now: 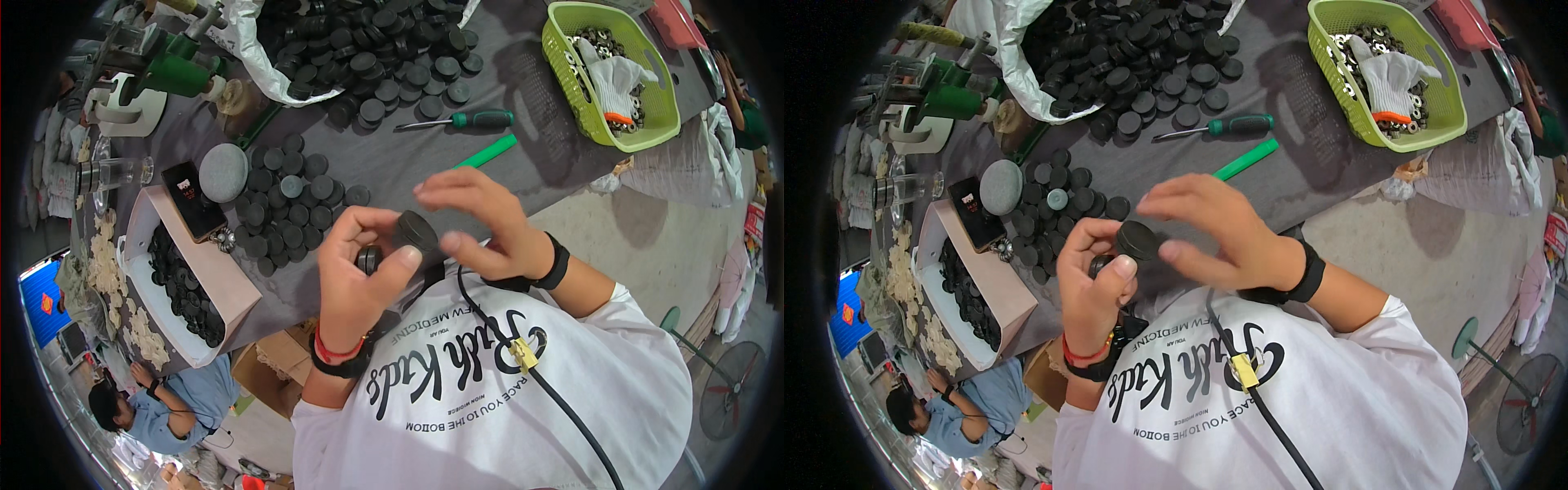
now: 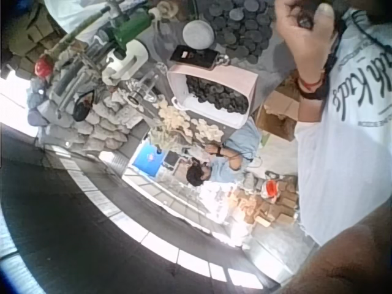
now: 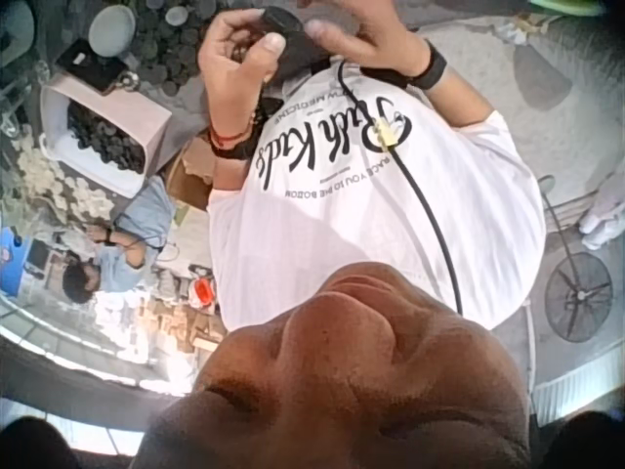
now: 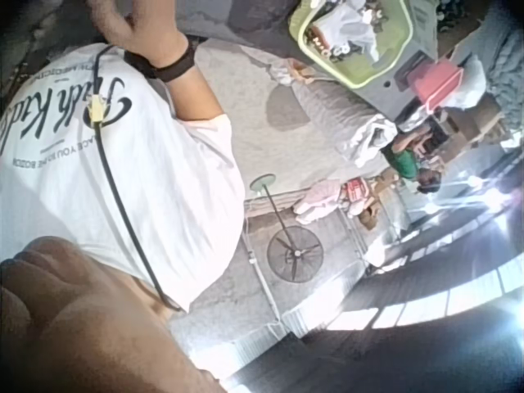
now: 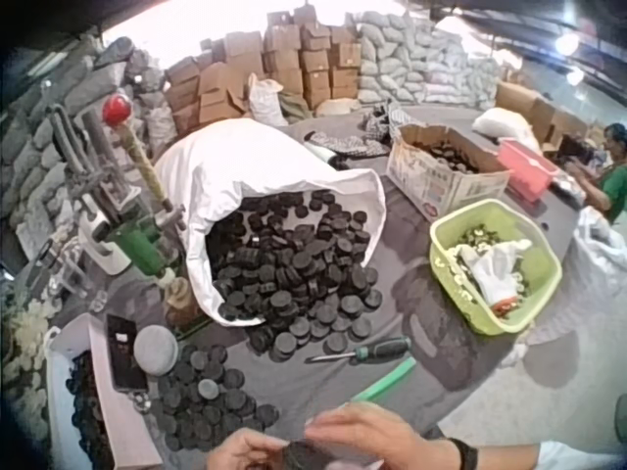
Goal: Manually assembling or inspecting small circular rubber or plastic components at a factory workstation.
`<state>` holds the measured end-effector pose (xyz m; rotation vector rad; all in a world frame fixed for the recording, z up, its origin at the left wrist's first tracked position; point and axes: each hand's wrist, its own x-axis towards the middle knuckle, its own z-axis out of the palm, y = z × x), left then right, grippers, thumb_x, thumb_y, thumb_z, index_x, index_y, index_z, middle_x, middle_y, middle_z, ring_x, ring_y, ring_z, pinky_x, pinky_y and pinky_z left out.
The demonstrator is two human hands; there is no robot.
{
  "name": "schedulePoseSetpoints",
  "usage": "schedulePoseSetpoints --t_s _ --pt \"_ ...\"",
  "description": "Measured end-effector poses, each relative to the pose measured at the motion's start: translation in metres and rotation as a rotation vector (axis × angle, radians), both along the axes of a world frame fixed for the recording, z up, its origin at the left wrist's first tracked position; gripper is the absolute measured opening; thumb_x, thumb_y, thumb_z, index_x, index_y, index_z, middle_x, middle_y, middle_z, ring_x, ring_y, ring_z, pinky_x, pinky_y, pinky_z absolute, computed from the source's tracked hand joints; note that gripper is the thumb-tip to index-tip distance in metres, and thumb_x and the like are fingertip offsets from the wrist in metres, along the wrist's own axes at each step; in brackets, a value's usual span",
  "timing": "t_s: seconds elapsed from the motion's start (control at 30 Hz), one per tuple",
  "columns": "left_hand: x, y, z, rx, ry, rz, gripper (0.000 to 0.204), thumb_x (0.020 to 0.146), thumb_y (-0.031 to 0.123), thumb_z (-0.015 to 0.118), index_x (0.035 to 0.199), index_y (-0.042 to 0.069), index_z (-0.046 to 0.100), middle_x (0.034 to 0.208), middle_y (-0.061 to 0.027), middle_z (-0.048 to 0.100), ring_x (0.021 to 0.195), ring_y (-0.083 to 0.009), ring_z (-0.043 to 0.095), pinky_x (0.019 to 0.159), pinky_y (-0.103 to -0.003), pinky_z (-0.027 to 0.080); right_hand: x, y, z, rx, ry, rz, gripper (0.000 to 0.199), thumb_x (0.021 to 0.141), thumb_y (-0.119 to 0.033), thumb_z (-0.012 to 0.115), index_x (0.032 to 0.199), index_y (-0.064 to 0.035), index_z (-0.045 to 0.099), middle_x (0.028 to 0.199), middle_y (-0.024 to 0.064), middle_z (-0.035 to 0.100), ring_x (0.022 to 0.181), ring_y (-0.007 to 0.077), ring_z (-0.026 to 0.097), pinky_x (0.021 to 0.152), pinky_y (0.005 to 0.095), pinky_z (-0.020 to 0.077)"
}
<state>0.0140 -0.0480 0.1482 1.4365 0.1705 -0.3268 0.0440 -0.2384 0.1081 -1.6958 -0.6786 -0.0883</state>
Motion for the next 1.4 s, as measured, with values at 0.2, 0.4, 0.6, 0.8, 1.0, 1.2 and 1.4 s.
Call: schedulePoseSetpoints --t_s 0.2,0.4,0.6,0.8,1.0,1.2,1.4 --pt "0.002 0.002 -0.040 -0.547 0.322 0.012 0.028 0.092 0.031 0.047 0.104 0.006 0.046 0.080 -0.0028 0.050 0.051 -0.0044 0.041 0.040 -0.016 0.030 0.007 0.017 -0.014 -0.041 0.010 0.126 0.030 0.075 -0.016 0.068 0.102 -0.0052 0.060 0.100 0.0130 0.056 0.089 0.0278 0.057 0.075 0.0354 0.0459" --pt "-0.004 0.009 -0.054 -0.713 0.373 0.026 0.016 0.094 0.023 0.046 0.097 0.007 0.049 0.090 -0.0074 0.052 0.058 -0.0090 0.048 0.040 -0.018 0.032 0.079 -0.004 -0.054 -0.766 -0.175 -0.584 0.021 0.076 -0.028 0.067 0.082 -0.0080 0.064 0.083 0.0073 0.060 0.080 0.0258 0.055 0.070 0.0389 0.0388" --pt "-0.003 -0.004 -0.033 -0.307 0.283 0.003 0.017 0.088 0.007 0.055 0.105 0.005 0.053 0.099 -0.0085 0.056 0.082 -0.0114 0.055 0.047 -0.020 0.039 0.101 0.004 -0.061 -1.136 -0.120 -0.543 0.034 0.073 -0.039 0.067 0.078 -0.0054 0.063 0.077 0.0075 0.061 0.078 0.0260 0.059 0.066 0.0398 0.0390" --pt "-0.005 0.013 -0.039 -0.478 0.208 -0.044 0.021 0.090 0.017 0.058 0.103 0.000 0.055 0.081 -0.0036 0.051 0.069 -0.0092 0.050 0.046 -0.018 0.036 0.059 -0.003 -0.015 -0.122 0.196 -0.028 0.036 0.074 -0.030 0.071 0.098 -0.0047 0.062 0.088 0.0039 0.058 0.083 0.0159 0.055 0.071 0.0286 0.0404" --pt "0.001 -0.001 -0.004 -0.100 0.111 0.005 0.036 0.076 0.014 0.075 0.103 -0.002 0.057 0.088 -0.0042 0.063 0.077 -0.0062 0.057 0.066 -0.018 0.045 0.012 -0.006 0.006 0.057 0.215 0.211 0.040 0.075 -0.020 0.071 0.110 -0.0033 0.060 0.101 0.0092 0.057 0.095 0.0219 0.053 0.084 0.0327 0.0414" --pt "0.000 0.000 0.004 -0.065 0.118 -0.059 0.039 0.071 0.011 0.078 0.103 -0.002 0.058 0.090 -0.0043 0.063 0.081 -0.0073 0.058 0.072 -0.020 0.046 0.006 -0.008 0.007 0.081 0.162 0.226 0.044 0.074 -0.018 0.072 0.113 -0.0025 0.059 0.104 0.0124 0.056 0.099 0.0265 0.052 0.087 0.0353 0.0410" --pt "-0.004 -0.001 0.007 -0.012 -0.051 -0.043 0.040 0.068 0.009 0.079 0.101 -0.002 0.058 0.086 -0.0031 0.063 0.078 -0.0066 0.057 0.071 -0.020 0.045 0.007 -0.011 0.004 0.081 0.136 0.277 0.054 0.074 -0.026 0.073 0.120 -0.0022 0.055 0.108 0.0132 0.054 0.102 0.0255 0.050 0.086 0.0350 0.0399"
